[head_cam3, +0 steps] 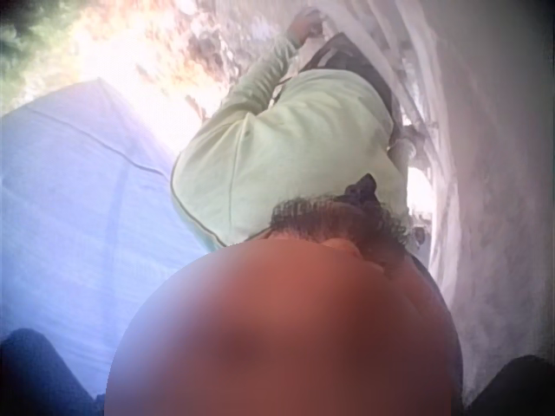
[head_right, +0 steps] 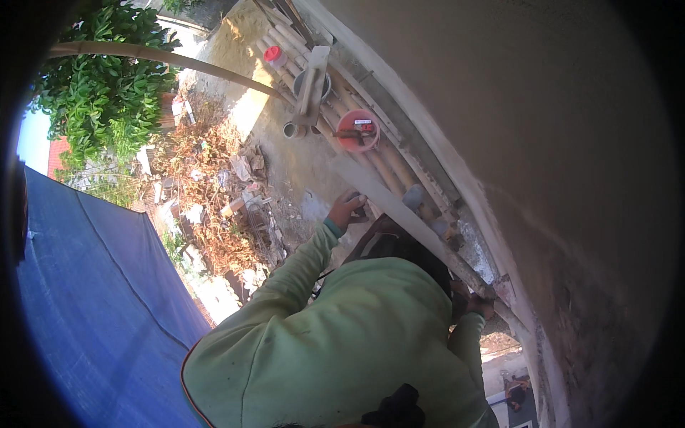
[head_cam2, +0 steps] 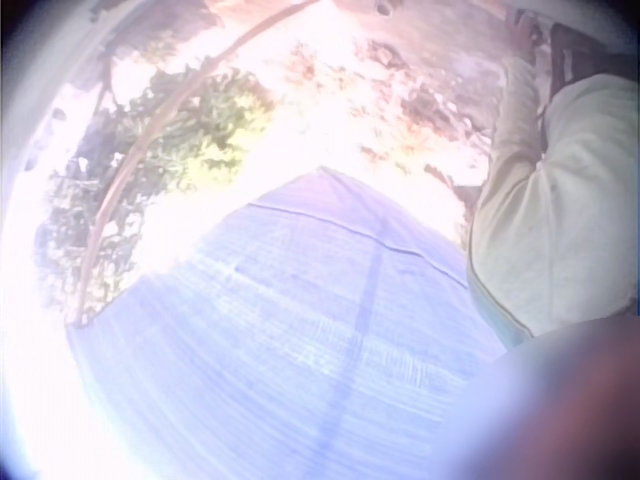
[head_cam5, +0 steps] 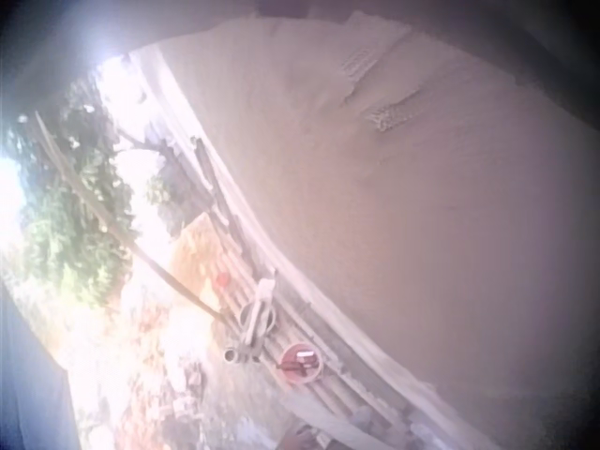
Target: The person applies and smooths wet cement on a curved wall using a long straightedge and a trowel. They repeatedly level the surface with the straightedge and fill gaps with the trowel, working on a large section of the wall.
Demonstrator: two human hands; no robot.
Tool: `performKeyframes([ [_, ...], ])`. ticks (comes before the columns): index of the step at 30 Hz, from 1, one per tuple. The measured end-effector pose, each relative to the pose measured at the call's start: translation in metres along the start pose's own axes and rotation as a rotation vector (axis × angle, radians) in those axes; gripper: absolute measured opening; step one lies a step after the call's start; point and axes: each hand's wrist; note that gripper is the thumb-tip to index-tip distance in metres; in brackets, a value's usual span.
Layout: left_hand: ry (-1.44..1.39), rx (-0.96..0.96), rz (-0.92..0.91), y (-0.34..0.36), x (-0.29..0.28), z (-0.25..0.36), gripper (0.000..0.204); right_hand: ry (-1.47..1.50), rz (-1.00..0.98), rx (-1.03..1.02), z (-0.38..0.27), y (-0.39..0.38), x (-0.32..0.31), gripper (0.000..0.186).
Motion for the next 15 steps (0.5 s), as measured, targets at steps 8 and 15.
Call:
performKeyframes([
  [8, 0.056, 0.03, 0.087, -0.032, 0.0, -0.018, 0.034, 0.036, 0.154, -0.04, -0.004, -0.002, -0.006, 0.052],
  [15, 0.134, 0.027, 0.094, -0.037, 0.01, -0.021, 0.03, 0.269, 0.131, 0.019, 0.004, -0.006, -0.01, 0.053],
])
Point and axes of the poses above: each hand's wrist, its own y-axis towards the middle knuckle, its own x-axis out of the palm, z = x × y, and after that the axes turned 1 degree about -z, right-handed
